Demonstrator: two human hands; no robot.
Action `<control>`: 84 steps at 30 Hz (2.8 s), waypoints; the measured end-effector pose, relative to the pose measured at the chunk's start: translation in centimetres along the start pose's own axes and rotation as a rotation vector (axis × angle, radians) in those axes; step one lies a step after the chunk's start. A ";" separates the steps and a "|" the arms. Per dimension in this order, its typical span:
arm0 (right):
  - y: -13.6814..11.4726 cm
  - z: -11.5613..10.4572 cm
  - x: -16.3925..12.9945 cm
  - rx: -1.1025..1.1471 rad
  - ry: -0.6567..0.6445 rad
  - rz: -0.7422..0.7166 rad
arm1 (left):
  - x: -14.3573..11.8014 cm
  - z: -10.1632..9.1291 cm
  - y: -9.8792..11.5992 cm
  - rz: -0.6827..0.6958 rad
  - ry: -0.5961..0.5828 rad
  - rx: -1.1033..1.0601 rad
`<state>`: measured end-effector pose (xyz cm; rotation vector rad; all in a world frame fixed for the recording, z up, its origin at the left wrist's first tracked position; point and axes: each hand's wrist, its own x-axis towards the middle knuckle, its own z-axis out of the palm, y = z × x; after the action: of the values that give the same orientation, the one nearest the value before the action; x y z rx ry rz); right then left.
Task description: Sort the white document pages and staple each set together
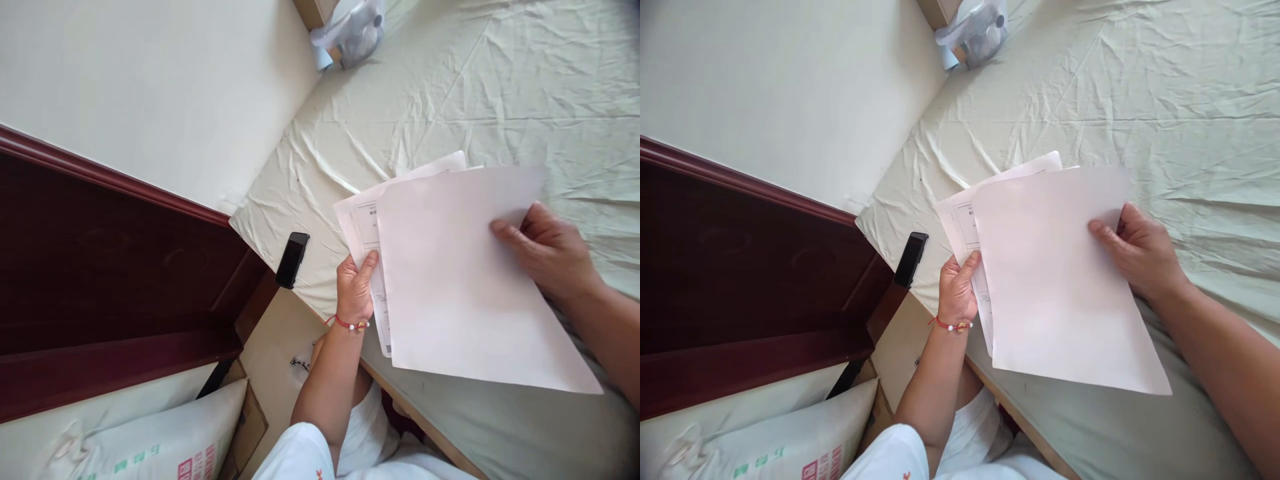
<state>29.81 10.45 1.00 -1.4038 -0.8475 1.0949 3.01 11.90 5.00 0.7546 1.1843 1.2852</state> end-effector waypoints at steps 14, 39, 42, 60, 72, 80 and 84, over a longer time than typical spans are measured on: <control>0.5 -0.8 -0.2 0.023 -0.009 0.128 | 1.0 0.3 0.3 0.065 0.005 0.017; -0.6 -0.8 -0.2 0.125 0.166 0.258 | 1.6 -3.3 -0.5 0.285 -0.056 0.366; -0.4 -0.9 -0.1 0.111 0.154 0.246 | 1.5 -2.8 -0.6 0.178 -0.051 0.290; -0.3 -0.3 -0.1 0.137 0.009 0.117 | 1.0 -2.2 -0.2 0.062 0.039 0.138; 0.7 -0.6 0.5 0.032 0.007 0.095 | 0.9 -2.3 -0.4 0.006 0.018 0.060; 1.0 -0.7 0.6 0.019 0.014 0.072 | 0.9 -2.7 0.5 -0.022 -0.027 0.047; 1.1 -0.6 0.4 0.000 0.061 0.071 | 1.2 -3.9 0.4 -0.042 -0.024 0.055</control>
<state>30.46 10.48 -0.18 -1.4697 -0.7595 1.0995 -0.95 12.44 3.99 0.7789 1.2145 1.2103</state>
